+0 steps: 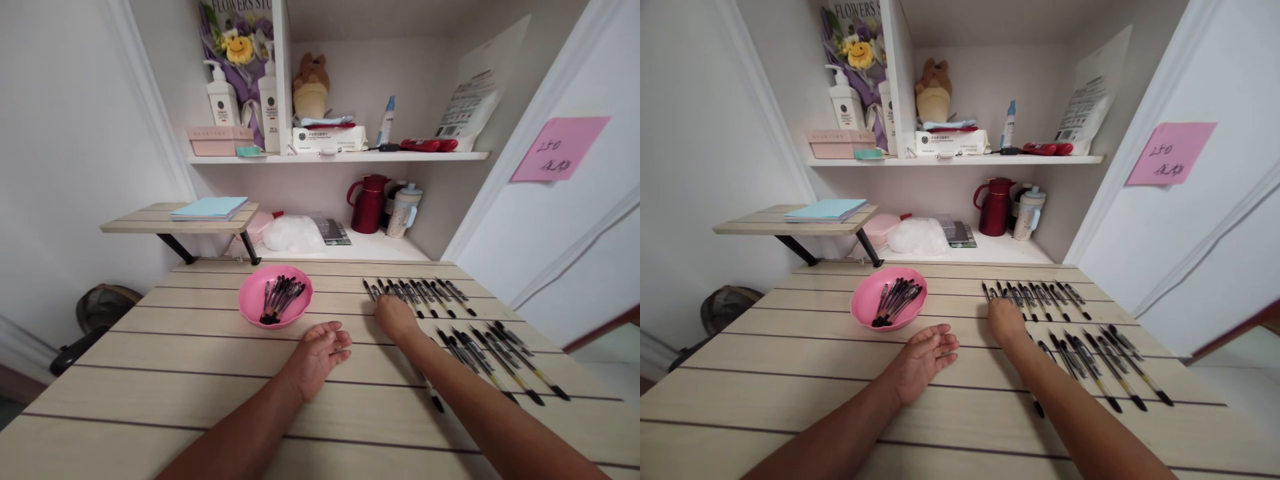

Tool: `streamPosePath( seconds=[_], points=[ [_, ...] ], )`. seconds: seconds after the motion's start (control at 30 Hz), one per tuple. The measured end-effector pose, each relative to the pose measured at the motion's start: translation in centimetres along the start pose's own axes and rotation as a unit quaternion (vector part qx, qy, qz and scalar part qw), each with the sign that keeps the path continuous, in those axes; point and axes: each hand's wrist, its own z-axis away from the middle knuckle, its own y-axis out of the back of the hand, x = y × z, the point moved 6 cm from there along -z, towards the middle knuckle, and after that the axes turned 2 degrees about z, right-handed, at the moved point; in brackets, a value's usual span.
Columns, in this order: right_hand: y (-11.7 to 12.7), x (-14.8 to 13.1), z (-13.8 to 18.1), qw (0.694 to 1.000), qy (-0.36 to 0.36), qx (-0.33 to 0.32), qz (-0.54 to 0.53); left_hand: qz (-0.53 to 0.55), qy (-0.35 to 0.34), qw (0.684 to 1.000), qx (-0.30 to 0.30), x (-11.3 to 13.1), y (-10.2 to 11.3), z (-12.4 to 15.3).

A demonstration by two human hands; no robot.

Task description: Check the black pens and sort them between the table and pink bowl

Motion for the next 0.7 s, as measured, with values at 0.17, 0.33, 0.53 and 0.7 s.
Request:
streamPosePath(
  seconds=[0.17, 0.33, 0.53, 0.7],
  points=[
    [0.0, -0.2, 0.4, 1.0, 0.005, -0.002, 0.016, -0.002, -0.002, 1.0, -0.003, 0.0, 0.0, 0.0],
    [0.4, -0.4, 0.7, 1.0, 0.012, 0.003, 0.023, -0.008, -0.001, 1.0, -0.004, 0.0, -0.1, 0.0],
    [1.9, -1.5, 2.2, 0.999, 0.031, 0.016, 0.024, -0.014, -0.003, 1.0, -0.004, 0.1, -0.2, 0.1],
    [2.2, -4.6, 5.4, 0.997, 0.075, 0.017, 0.006, -0.082, -0.038, 0.996, -0.021, 0.5, -0.6, 0.1]
  ],
)
